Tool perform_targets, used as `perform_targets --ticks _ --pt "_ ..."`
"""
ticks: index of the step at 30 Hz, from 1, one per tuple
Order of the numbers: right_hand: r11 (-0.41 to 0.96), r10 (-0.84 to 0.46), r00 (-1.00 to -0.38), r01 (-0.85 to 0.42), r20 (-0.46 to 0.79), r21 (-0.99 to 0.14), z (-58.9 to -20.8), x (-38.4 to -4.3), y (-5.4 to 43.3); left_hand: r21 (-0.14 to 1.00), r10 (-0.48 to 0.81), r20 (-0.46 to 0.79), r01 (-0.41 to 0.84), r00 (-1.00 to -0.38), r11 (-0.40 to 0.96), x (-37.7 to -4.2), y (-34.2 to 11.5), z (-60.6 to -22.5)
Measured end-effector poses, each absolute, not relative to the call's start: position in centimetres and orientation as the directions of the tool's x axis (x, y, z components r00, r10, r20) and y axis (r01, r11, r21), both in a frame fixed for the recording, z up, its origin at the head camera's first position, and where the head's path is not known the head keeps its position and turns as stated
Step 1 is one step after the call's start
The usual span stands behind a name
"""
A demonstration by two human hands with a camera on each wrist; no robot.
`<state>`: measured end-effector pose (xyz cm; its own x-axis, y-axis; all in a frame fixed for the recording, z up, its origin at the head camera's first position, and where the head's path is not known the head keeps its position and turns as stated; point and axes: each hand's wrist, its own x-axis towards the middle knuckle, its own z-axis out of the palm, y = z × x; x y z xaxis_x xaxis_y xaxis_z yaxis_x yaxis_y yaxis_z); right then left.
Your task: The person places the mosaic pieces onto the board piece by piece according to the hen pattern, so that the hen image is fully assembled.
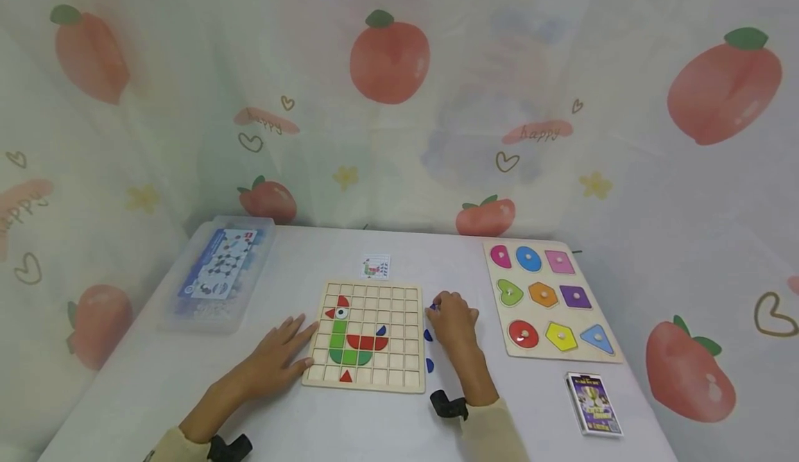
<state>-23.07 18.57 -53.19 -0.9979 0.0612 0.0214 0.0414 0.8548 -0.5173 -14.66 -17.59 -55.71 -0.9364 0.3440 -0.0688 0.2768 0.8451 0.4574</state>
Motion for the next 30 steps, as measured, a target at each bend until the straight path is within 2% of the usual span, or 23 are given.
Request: perform_targets --ticks 13,22,30 --pt "0.814 -0.068 -0.997 -0.074 0.032 -0.576 -53.5 -21.9 14.0 0.468 0.354 -0.058 0.288 -0.933 0.836 -14.6 -17.6 -55.5" --pt "0.805 -0.076 -0.997 -0.056 -0.010 -0.591 -53.3 -22.0 13.5 0.482 0.349 -0.058 0.280 -0.935 0.830 -14.4 -17.5 -55.1" --pt "0.816 -0.083 -0.996 -0.078 0.017 -0.572 -52.8 -21.7 13.2 0.465 0.347 -0.063 0.280 -0.936 0.840 -14.4 -17.5 -55.3"
